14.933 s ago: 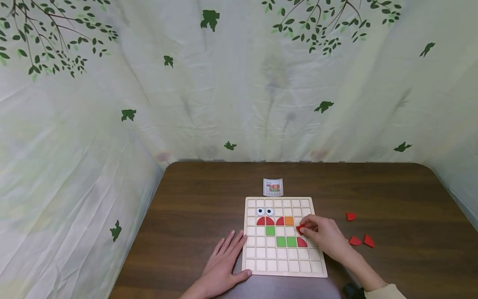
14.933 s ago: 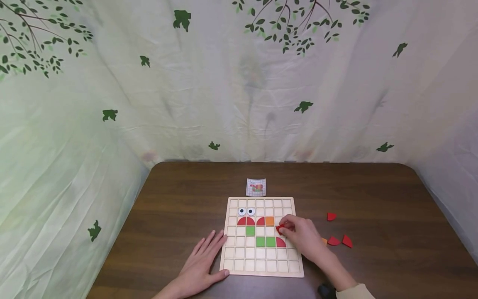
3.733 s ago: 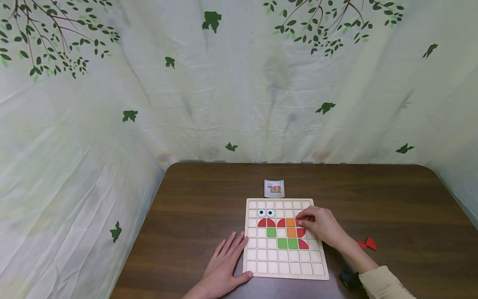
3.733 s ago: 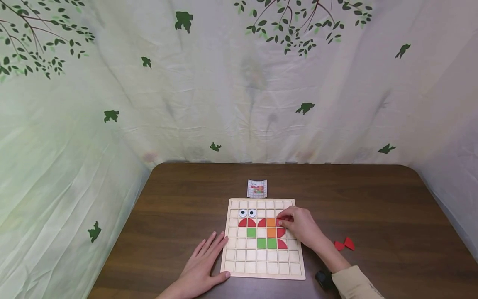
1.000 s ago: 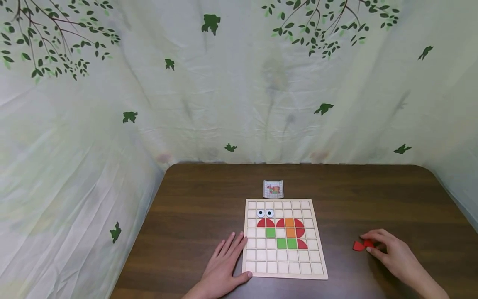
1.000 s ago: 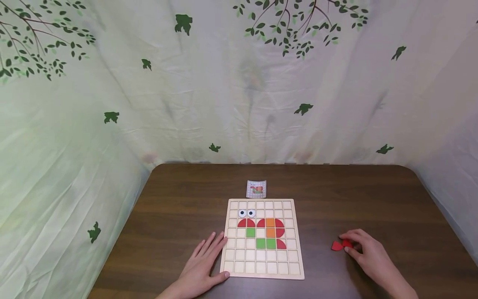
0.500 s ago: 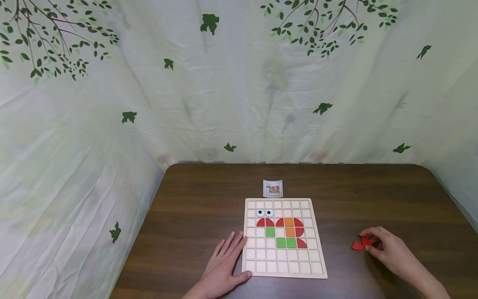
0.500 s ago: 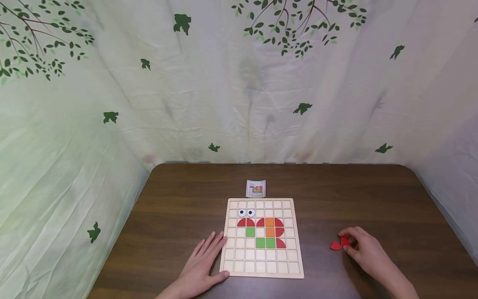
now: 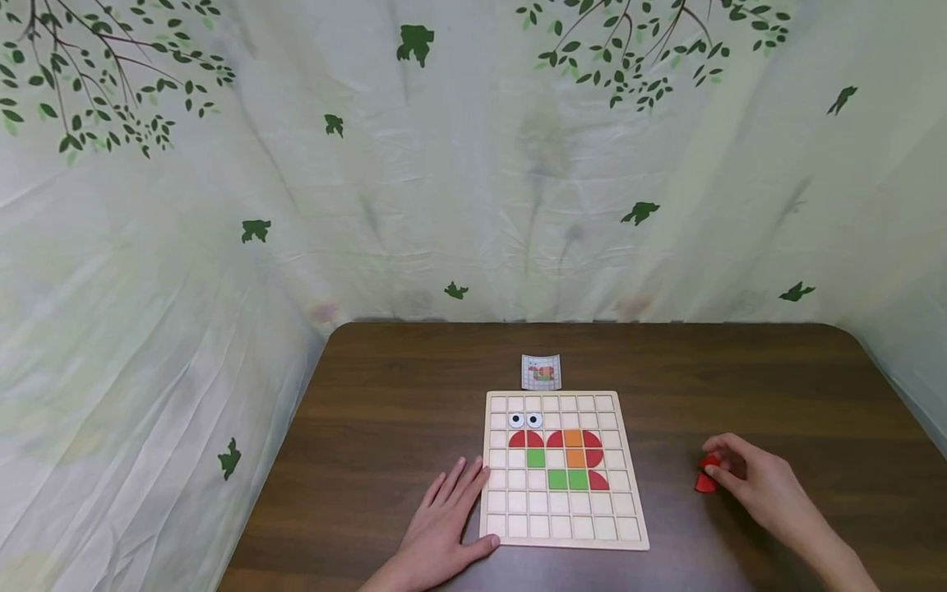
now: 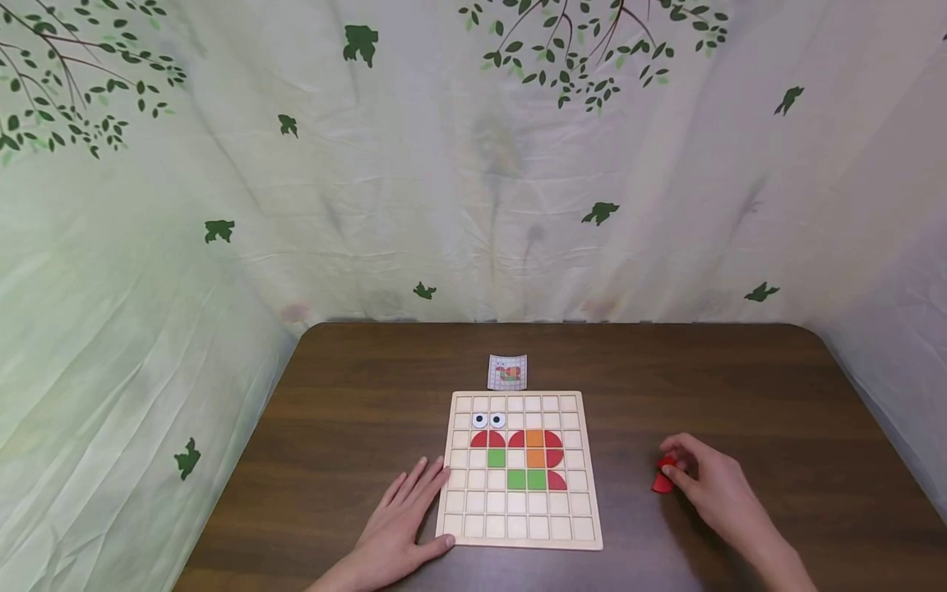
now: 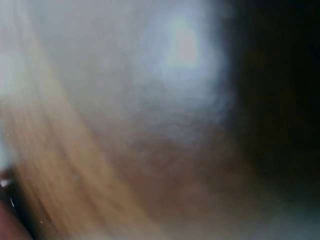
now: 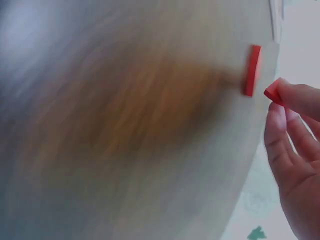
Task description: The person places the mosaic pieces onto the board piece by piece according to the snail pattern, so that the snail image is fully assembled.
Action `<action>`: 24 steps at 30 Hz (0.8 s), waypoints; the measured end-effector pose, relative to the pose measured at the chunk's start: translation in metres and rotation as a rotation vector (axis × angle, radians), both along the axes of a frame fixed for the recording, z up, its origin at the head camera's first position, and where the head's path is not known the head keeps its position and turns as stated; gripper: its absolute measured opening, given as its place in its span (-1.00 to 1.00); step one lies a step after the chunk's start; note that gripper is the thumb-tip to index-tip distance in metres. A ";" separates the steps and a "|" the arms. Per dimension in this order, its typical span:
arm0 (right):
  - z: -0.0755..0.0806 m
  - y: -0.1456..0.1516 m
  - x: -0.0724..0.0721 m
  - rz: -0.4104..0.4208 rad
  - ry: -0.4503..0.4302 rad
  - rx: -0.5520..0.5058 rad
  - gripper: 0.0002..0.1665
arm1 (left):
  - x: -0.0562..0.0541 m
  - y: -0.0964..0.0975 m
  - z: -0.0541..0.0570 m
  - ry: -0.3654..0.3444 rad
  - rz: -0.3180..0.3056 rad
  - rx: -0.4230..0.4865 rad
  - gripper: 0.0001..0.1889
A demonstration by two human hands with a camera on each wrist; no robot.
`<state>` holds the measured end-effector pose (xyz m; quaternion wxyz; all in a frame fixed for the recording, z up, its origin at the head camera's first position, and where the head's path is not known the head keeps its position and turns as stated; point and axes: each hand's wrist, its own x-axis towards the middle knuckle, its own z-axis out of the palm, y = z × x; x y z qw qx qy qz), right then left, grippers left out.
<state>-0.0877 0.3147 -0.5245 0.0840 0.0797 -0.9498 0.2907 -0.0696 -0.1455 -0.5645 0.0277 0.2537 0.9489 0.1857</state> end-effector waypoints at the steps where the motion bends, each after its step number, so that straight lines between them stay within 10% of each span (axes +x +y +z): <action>1: 0.001 -0.003 -0.001 -0.008 -0.011 -0.009 -0.65 | 0.000 0.000 0.000 0.009 -0.001 0.000 -0.10; 9: 0.007 -0.035 -0.010 -0.061 -0.120 -0.126 -0.73 | 0.000 0.001 -0.001 0.027 -0.004 0.000 -0.10; 24: 0.006 -0.094 -0.031 0.088 -0.175 -0.461 -0.70 | 0.000 0.000 0.000 0.030 -0.003 -0.007 -0.09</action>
